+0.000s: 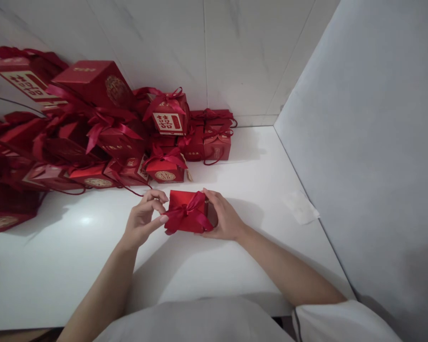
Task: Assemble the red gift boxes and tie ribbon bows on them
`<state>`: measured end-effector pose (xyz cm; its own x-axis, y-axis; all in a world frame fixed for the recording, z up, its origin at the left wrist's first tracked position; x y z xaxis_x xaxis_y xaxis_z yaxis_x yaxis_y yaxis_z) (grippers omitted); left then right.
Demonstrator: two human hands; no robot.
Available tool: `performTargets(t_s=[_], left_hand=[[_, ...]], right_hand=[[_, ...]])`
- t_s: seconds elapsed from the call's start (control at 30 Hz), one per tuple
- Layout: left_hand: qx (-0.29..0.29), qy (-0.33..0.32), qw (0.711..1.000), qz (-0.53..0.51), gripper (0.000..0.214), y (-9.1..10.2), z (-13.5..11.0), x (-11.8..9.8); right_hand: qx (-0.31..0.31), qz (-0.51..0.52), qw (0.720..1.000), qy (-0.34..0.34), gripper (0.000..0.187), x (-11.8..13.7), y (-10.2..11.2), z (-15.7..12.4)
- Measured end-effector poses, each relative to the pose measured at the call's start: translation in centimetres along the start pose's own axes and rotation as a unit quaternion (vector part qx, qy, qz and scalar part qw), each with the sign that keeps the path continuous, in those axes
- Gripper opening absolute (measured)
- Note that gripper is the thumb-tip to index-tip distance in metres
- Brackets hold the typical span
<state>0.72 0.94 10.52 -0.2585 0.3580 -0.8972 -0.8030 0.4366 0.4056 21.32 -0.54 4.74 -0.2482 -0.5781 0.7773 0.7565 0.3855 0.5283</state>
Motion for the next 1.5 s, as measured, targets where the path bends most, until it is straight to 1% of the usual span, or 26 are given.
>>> performTargets(t_s=[0.07,0.13,0.23,0.33,0.4,0.5,0.57,0.67,0.73,0.8,0.87,0.97,1.03,1.1,1.13,1.2,1.33,1.4,1.43,1.5], left_hand=[[0.023,0.003,0.998,-0.065,0.027,-0.1,-0.1,0.3],[0.034,0.000,0.994,-0.106,0.029,-0.3,-0.1,0.5],[0.020,-0.009,0.990,-0.142,0.023,-0.3,-0.2,0.6],[0.010,0.005,0.985,-0.173,0.017,-0.5,-0.2,0.9],[0.017,0.001,0.983,-0.184,0.012,-0.7,-0.1,0.9],[0.039,-0.035,0.984,-0.171,0.007,-0.9,0.1,0.3],[0.031,-0.041,0.987,-0.149,0.007,-0.8,0.1,0.0],[-0.030,-0.026,0.994,-0.104,0.009,-0.3,-0.1,0.0],[-0.076,-0.025,0.996,-0.036,0.009,0.1,-0.4,-0.3],[-0.119,-0.029,0.991,0.060,0.012,0.3,-0.7,-0.9],[-0.162,-0.032,0.973,0.159,0.014,0.3,-1.0,-1.5],[-0.217,-0.037,0.936,0.273,0.020,0.0,-1.4,-2.2],[-0.246,-0.034,0.916,0.314,0.022,-0.1,-1.7,-2.5],[-0.266,-0.025,0.909,0.321,0.021,0.0,-1.9,-2.6],[-0.267,-0.021,0.910,0.316,0.019,0.0,-1.9,-2.6],[-0.249,-0.022,0.920,0.303,0.018,0.0,-1.8,-2.6],[-0.164,-0.032,0.935,0.312,0.024,-0.8,-0.9,-2.6],[-0.135,-0.030,0.939,0.316,0.021,-1.2,-0.6,-2.4],[-0.130,-0.031,0.939,0.316,0.018,-1.4,-0.6,-2.4],[-0.140,-0.033,0.940,0.311,0.010,-1.4,-0.6,-2.4]], right_hand=[[0.019,0.034,0.999,-0.004,0.118,0.1,-0.4,0.1],[0.031,0.049,0.998,-0.006,0.117,0.2,-0.7,0.1],[0.035,0.050,0.998,-0.009,0.117,0.3,-0.8,0.2],[0.038,0.050,0.998,-0.010,0.119,0.3,-0.8,0.3],[0.041,0.048,0.998,-0.014,0.119,0.3,-0.8,0.3],[0.038,0.042,0.998,-0.013,0.118,0.3,-0.7,0.3],[0.036,0.037,0.999,-0.009,0.118,0.4,-0.7,0.3],[0.039,0.034,0.999,-0.013,0.119,0.2,-0.8,0.3],[0.041,0.036,0.998,-0.015,0.120,0.2,-0.8,0.2],[0.038,0.035,0.999,-0.014,0.120,0.2,-0.8,0.2],[0.037,0.030,0.999,-0.014,0.120,0.3,-0.7,0.2],[0.041,0.024,0.999,-0.016,0.120,0.4,-0.7,0.2],[0.036,0.018,0.999,-0.021,0.120,0.4,-0.6,0.3],[0.028,0.011,0.999,-0.028,0.119,0.3,-0.5,0.3],[0.025,0.009,0.999,-0.030,0.119,0.2,-0.4,0.2],[0.024,0.007,0.999,-0.027,0.120,0.2,-0.4,0.2],[0.025,0.009,0.999,-0.029,0.121,0.2,-0.4,0.2],[0.025,0.014,0.999,-0.031,0.122,0.1,-0.4,0.3],[0.024,0.017,0.999,-0.032,0.122,0.1,-0.4,0.3],[0.025,0.023,0.999,-0.036,0.122,-0.1,-0.4,0.3]])
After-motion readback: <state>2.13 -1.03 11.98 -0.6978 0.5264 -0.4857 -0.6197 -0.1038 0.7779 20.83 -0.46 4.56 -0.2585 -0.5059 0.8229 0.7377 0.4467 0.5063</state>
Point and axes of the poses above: each hand's wrist, its own z-axis towards the middle knuckle, its own y-axis out of the back of the hand, x = y × z, the point moved 7 cm from there along z, towards the middle knuckle, and after that the axes turned 14 degrees about x, right-handed, at the moved point
